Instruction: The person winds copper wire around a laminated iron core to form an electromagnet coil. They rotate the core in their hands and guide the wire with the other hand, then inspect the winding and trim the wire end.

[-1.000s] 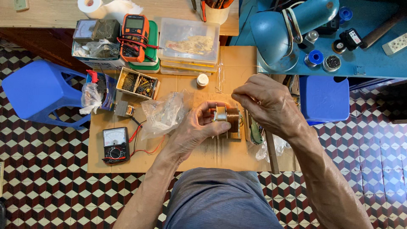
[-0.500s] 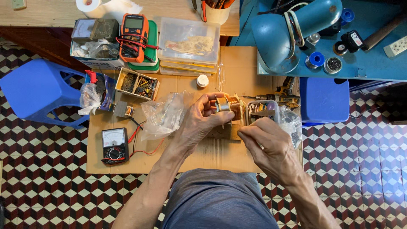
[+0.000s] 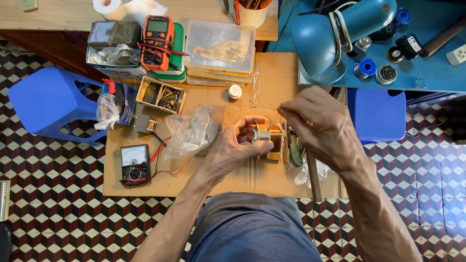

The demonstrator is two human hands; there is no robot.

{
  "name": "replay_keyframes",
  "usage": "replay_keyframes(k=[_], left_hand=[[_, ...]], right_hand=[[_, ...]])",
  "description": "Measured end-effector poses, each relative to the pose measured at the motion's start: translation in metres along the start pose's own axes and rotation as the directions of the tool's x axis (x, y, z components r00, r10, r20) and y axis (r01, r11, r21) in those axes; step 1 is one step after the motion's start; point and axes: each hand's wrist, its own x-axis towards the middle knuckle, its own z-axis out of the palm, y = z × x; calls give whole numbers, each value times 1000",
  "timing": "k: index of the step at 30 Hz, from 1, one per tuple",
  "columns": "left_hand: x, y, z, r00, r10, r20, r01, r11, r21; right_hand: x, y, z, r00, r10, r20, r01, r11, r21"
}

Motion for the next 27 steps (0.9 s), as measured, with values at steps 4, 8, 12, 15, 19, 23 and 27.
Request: replay_keyframes(k=[4,8,12,15,19,23,27], left_hand=[[15,-7,-6,999,12,-48,-19,990,-142],[18,-7,-4,995,16,-103,-33,986,-163],[9,-2,-2,1000,1,10,2,966,-259],[-3,-3,3,998,27,54,-16,980,-198],[-8,-8,4,998,6,58,-2,998,-62],[5,-14,0,1000,-20,-17,17,992,-125],[14,-18,-2,999,12,-50,-23,975,-221]], right_hand=[[-31,-30,0,1000,18,-14,-18,999,38],[-56,-33,21,965,249,76,-260,941,215],[-46,0,43,868,390,306,-457,870,187],[-22,22,41,901,345,264,-401,893,203],[0,20,18,972,212,103,-229,952,202],[-4,-1,-2,998,47,38,-48,999,15],[-37,-30,7,1000,22,17,-23,998,63]])
